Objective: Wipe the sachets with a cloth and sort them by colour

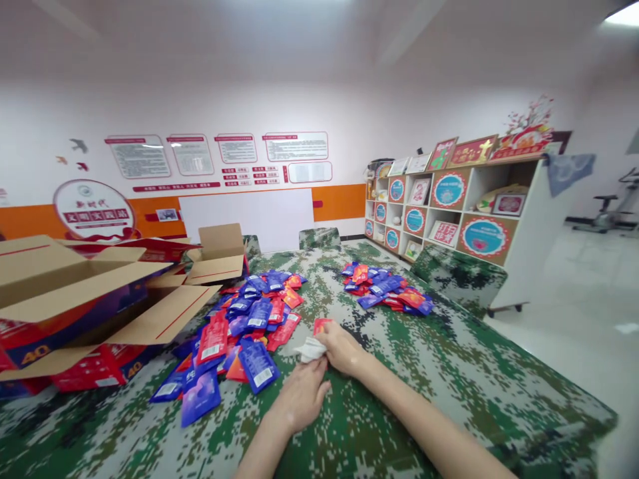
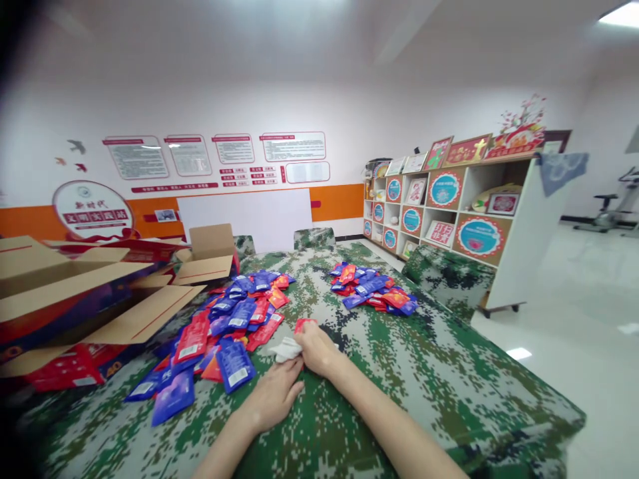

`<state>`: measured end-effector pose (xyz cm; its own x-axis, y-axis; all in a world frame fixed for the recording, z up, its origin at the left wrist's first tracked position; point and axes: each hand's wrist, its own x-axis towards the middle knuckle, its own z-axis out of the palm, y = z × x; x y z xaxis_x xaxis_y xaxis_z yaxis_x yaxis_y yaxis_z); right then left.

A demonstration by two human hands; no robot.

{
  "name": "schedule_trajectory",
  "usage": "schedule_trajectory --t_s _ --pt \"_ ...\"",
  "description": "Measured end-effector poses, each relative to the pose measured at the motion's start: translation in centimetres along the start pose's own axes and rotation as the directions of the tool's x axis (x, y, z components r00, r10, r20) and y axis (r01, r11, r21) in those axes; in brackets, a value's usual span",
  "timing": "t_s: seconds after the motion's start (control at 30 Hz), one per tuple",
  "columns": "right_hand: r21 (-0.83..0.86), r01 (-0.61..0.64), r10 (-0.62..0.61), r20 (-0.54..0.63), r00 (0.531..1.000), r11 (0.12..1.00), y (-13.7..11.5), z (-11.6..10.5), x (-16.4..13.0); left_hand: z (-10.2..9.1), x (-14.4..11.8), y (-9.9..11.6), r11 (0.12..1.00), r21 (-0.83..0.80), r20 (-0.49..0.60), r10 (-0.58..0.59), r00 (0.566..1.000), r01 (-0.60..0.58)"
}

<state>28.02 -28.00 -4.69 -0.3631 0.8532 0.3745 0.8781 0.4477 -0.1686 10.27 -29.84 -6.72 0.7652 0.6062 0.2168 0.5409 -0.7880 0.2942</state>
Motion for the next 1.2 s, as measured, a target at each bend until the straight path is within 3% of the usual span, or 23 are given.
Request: schedule_trajectory --t_s 0.13,0.23,0.33,0.43,0.53,0.63,0.73,0.87,1.0,1.2 --pt "-0.123 -0.013 0.016 0.019 1.000 0.992 1.1 1.6 1.8 0.1 0.2 -0.3 1.000 -0.011 0.010 0.000 1.000 0.000" --pt "-0.206 -0.100 0.104 0.006 0.995 0.973 3.1 2.1 4.0 0.4 0.2 -0.7 1.000 -0.010 0.026 -0.002 1.000 0.002" --pt "-0.219 -0.222 0.230 0.008 0.973 0.950 4.7 2.3 5.7 0.6 0.2 -0.9 1.000 -0.003 0.035 -0.021 0.999 0.021" --pt "-0.201 -0.258 0.264 0.005 0.965 0.945 5.3 1.7 6.4 0.4 0.1 -0.7 1.000 0.005 0.031 -0.026 0.999 0.026" --pt "-0.182 -0.251 0.252 -0.016 0.968 0.951 4.5 0.3 5.8 0.1 0.2 -0.4 1.000 0.009 0.034 -0.020 0.999 0.020" --pt "-0.153 -0.147 0.146 -0.017 0.989 0.977 2.3 -0.6 3.7 -0.2 0.2 0.0 1.000 0.000 0.027 -0.011 1.000 0.011" --pt "-0.115 -0.018 0.021 0.020 1.000 0.993 0.0 -0.1 1.2 -0.2 0.3 0.2 1.000 -0.020 0.012 0.002 1.000 -0.002" --pt "-0.118 -0.047 0.049 0.019 0.999 0.992 -0.9 1.5 0.2 -0.2 0.3 0.1 1.000 -0.021 0.010 -0.003 1.000 0.003" --pt "-0.164 -0.103 0.111 0.037 0.993 0.981 1.3 2.5 3.0 -0.3 0.3 -0.1 1.000 -0.007 0.012 0.011 1.000 -0.010" --pt "-0.199 -0.289 0.299 0.022 0.954 0.937 5.2 2.8 7.0 -0.2 0.3 -0.2 1.000 -0.021 0.048 -0.019 0.999 0.020"
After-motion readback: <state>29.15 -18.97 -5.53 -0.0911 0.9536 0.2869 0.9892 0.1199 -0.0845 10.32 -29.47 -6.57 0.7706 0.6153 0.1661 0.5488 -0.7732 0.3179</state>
